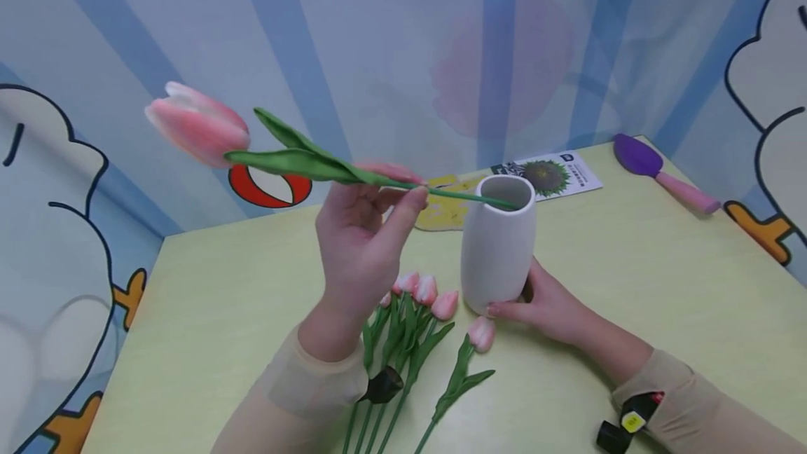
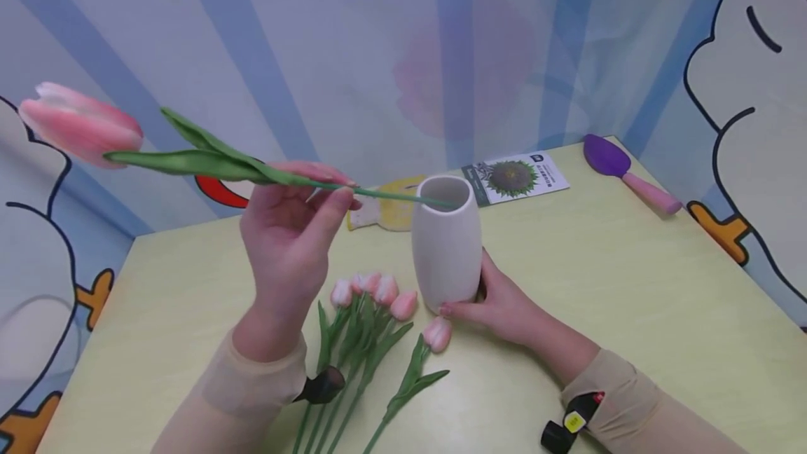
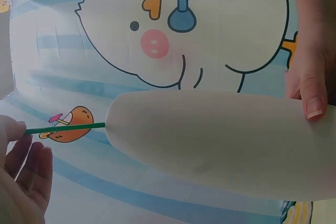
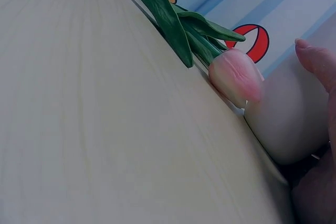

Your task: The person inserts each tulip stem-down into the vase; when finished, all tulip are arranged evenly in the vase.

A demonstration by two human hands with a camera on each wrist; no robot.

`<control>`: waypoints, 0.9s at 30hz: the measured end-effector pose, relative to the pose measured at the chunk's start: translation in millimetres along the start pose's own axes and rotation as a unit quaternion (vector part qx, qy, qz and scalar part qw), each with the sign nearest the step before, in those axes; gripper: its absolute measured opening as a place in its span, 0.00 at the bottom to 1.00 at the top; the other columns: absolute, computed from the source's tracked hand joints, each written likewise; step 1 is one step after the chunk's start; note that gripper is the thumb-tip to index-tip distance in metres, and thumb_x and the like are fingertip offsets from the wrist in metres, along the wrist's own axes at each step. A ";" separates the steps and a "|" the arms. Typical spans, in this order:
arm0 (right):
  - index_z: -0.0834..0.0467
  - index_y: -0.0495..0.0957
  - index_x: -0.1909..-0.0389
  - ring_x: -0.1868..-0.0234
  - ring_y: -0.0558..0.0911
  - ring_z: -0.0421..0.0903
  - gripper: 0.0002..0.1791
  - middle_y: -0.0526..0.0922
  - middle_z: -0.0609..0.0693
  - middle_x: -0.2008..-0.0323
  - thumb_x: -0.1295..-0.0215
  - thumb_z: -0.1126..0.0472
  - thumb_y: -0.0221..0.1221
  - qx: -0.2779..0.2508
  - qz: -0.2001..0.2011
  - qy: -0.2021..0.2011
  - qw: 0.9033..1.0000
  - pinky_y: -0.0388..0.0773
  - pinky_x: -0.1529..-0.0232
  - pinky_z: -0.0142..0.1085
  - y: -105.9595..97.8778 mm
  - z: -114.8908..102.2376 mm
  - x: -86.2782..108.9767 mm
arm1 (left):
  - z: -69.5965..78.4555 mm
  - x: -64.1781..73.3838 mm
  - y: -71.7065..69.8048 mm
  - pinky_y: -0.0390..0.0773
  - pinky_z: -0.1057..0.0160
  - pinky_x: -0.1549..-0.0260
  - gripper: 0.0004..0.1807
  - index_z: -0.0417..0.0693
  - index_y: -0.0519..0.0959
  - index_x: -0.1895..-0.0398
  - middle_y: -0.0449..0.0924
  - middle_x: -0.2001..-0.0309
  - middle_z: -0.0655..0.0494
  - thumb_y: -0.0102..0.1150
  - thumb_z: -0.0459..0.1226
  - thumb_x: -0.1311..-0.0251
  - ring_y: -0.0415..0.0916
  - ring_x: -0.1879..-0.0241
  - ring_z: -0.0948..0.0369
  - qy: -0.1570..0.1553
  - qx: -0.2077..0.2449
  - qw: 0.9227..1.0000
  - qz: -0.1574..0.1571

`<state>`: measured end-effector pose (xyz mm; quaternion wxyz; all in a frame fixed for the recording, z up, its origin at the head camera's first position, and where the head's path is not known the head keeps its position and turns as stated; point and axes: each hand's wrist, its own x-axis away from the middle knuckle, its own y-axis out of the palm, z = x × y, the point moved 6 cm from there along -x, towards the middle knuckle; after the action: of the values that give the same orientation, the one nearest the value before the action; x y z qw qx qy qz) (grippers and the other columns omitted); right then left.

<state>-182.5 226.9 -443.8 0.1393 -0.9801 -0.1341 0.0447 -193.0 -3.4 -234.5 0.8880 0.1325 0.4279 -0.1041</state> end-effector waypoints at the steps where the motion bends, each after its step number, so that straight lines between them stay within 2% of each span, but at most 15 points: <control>1: 0.49 0.52 0.22 0.28 0.70 0.60 0.54 0.68 0.54 0.27 0.42 0.59 0.75 0.000 0.000 0.000 1.000 0.62 0.28 0.61 0.0 -0.1 0.0 | -0.3 0.1 0.2 0.86 0.59 0.58 0.14 0.21 0.72 0.56 0.85 0.57 0.61 0.63 0.16 0.44 0.85 0.60 0.60 -0.002 -0.003 1.000 -0.002; 6: 0.51 0.52 0.22 0.29 0.70 0.60 0.53 0.68 0.55 0.28 0.43 0.60 0.75 0.002 0.003 0.001 1.000 0.62 0.28 0.61 -0.5 -0.9 0.5 | -2.0 -0.2 2.8 0.86 0.60 0.59 0.14 0.22 0.73 0.56 0.85 0.58 0.62 0.63 0.14 0.45 0.84 0.61 0.61 -0.012 -0.004 1.000 -0.008; 11: 0.52 0.53 0.22 0.29 0.70 0.60 0.53 0.68 0.55 0.28 0.43 0.60 0.75 0.007 0.004 0.004 1.000 0.62 0.28 0.61 -0.9 -0.9 0.7 | -2.7 -0.4 3.3 0.85 0.61 0.59 0.14 0.23 0.75 0.57 0.85 0.59 0.59 0.64 0.14 0.46 0.83 0.63 0.62 -0.003 -0.016 1.000 -0.007; 19: 0.51 0.53 0.22 0.29 0.70 0.57 0.52 0.69 0.54 0.28 0.42 0.59 0.75 0.021 0.009 0.008 1.000 0.62 0.28 0.60 -0.1 0.4 0.2 | -4.2 -1.0 3.9 0.84 0.61 0.61 0.10 0.25 0.78 0.58 0.82 0.61 0.35 0.65 0.17 0.43 0.83 0.63 0.61 0.000 -0.030 0.999 -0.031; 22: 0.51 0.54 0.22 0.28 0.70 0.56 0.52 0.68 0.53 0.28 0.42 0.59 0.75 0.024 0.007 0.012 1.000 0.64 0.28 0.52 0.5 1.0 0.4 | -4.0 -1.0 4.9 0.85 0.60 0.60 0.11 0.25 0.78 0.58 0.82 0.62 0.32 0.65 0.15 0.45 0.83 0.63 0.62 0.000 -0.033 0.999 -0.036; 27: 0.51 0.55 0.23 0.29 0.70 0.56 0.50 0.69 0.53 0.28 0.41 0.60 0.75 0.016 0.008 0.004 1.000 0.66 0.33 0.28 0.3 -1.3 1.0 | -4.4 -0.6 8.1 0.85 0.60 0.61 0.11 0.26 0.78 0.58 0.82 0.63 0.32 0.65 0.16 0.44 0.82 0.64 0.61 0.003 -0.038 0.998 -0.048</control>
<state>-181.3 226.6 -442.7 0.1554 -0.9789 -0.1251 0.0441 -194.2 5.7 -235.5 0.8853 0.0780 0.4396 -0.1297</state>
